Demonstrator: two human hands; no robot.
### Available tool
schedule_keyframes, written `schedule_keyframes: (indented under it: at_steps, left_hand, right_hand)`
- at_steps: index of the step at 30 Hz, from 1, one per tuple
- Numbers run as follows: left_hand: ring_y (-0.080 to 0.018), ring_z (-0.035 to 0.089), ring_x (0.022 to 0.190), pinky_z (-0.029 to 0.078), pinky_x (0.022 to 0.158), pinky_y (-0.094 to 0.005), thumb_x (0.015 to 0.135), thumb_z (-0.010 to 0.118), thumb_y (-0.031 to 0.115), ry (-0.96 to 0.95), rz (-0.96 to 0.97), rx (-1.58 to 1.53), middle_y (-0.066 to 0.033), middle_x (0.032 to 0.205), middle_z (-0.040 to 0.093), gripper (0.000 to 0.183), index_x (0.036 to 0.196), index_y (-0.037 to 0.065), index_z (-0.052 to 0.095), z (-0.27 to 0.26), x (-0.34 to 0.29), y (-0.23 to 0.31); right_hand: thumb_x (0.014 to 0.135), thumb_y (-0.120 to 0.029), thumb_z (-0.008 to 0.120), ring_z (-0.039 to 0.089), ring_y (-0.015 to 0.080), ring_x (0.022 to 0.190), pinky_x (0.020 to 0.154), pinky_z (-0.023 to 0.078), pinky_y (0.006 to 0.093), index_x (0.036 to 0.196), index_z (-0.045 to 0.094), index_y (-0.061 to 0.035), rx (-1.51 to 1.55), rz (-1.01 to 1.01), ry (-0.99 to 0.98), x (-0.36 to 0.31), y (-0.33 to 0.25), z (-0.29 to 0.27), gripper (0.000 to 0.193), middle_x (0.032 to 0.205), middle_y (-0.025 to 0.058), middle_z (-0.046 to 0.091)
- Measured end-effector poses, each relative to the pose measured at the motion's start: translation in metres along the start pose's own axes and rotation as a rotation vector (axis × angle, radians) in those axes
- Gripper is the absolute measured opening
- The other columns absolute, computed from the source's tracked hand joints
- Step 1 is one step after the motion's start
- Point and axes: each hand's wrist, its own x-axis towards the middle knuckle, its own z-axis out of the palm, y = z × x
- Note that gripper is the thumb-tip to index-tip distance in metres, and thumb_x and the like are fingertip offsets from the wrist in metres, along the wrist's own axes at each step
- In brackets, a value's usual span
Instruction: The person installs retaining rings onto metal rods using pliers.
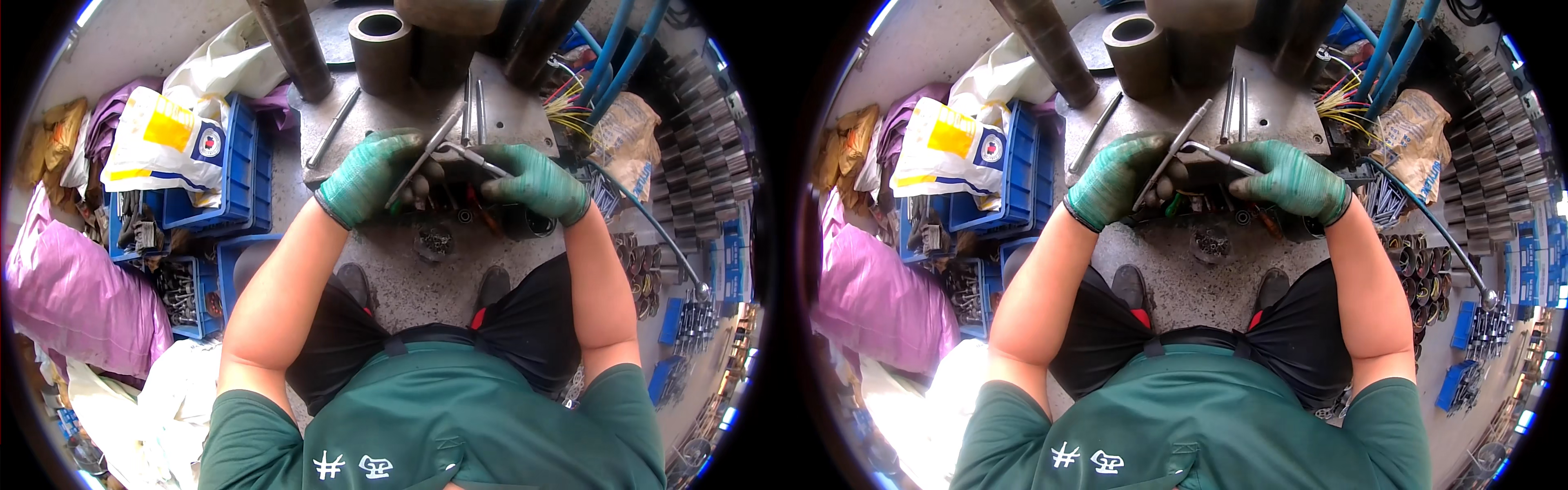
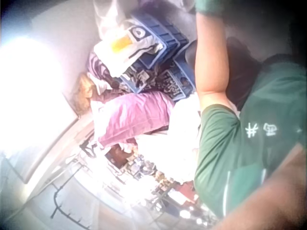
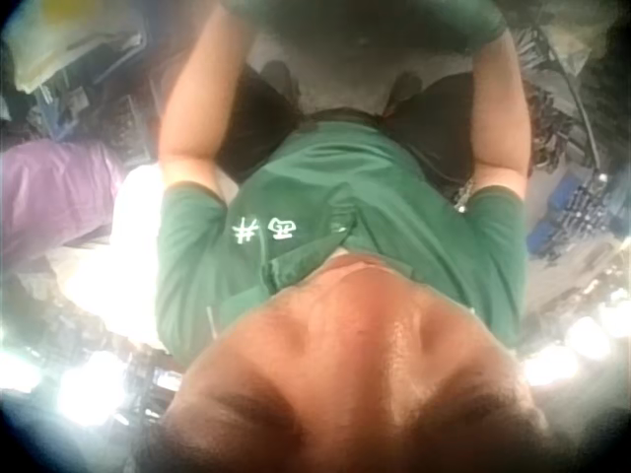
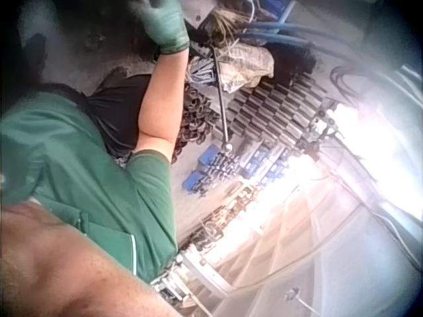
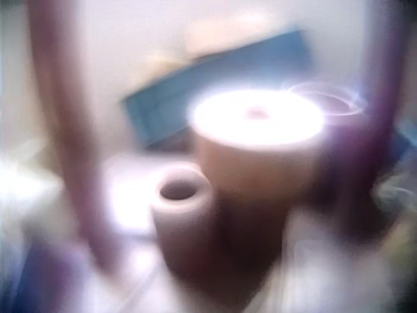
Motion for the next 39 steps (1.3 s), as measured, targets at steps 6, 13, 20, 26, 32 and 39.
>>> schedule_keyframes:
  at_steps: [6,13,20,26,32,39]
  left_hand:
    - [-0.0084,0.06,0.064,0.049,0.059,-0.0233,0.1,0.066,0.016,0.392,0.227,0.447,-0.0003,0.081,0.064,0.03,0.125,0.001,0.072,0.003,0.001,0.007]
    - [-0.0352,0.075,0.1,0.058,0.093,-0.0412,0.098,0.065,0.016,0.823,0.339,1.209,-0.0212,0.105,0.076,0.037,0.133,0.008,0.068,-0.051,0.0,0.018]
    - [-0.0392,0.065,0.117,0.053,0.104,-0.0452,0.088,0.073,0.021,0.893,0.34,1.559,-0.0224,0.129,0.065,0.044,0.131,0.012,0.071,-0.08,0.004,0.021]
    - [-0.0386,0.064,0.116,0.053,0.104,-0.045,0.087,0.074,0.018,0.899,0.332,1.612,-0.0206,0.125,0.066,0.043,0.129,0.012,0.072,-0.078,0.008,0.016]
    - [-0.0381,0.065,0.112,0.053,0.1,-0.0462,0.085,0.074,0.015,0.924,0.511,1.571,-0.0175,0.119,0.068,0.035,0.12,0.011,0.074,-0.078,0.011,0.015]
    - [-0.0366,0.06,0.115,0.051,0.101,-0.0465,0.08,0.08,0.01,0.787,0.908,1.528,-0.0143,0.119,0.068,0.043,0.122,0.011,0.073,-0.025,0.016,0.007]
  right_hand:
    - [0.094,-0.02,0.069,0.067,0.0218,0.093,0.087,0.054,0.0361,0.126,0.063,0.0023,0.19,0.032,0.351,0.008,0.023,-0.004,0.04,0.103,0.0099,0.07]
    - [0.087,-0.025,0.074,0.071,0.0375,0.098,0.087,0.054,0.0441,0.118,0.067,0.0027,-0.484,0.046,0.709,0.036,0.048,-0.01,0.042,0.102,0.025,0.072]
    - [0.088,-0.026,0.074,0.068,0.0411,0.103,0.093,0.054,0.0489,0.114,0.07,-0.0036,-0.7,0.104,0.613,0.053,0.048,0.0,0.035,0.109,0.0214,0.072]
    - [0.088,-0.023,0.068,0.069,0.0395,0.107,0.093,0.055,0.0483,0.11,0.069,-0.0062,-0.735,0.206,0.678,0.046,0.037,-0.005,0.027,0.112,0.02,0.073]
    - [0.09,-0.027,0.068,0.07,0.0414,0.104,0.089,0.055,0.0503,0.112,0.068,-0.0057,-0.858,0.346,0.479,0.045,0.032,-0.008,0.031,0.109,0.0216,0.073]
    - [0.09,-0.014,0.066,0.06,0.0132,0.076,0.068,0.049,0.0301,0.105,0.065,0.0004,0.237,0.125,0.653,0.03,0.041,-0.031,0.02,0.088,0.0051,0.067]
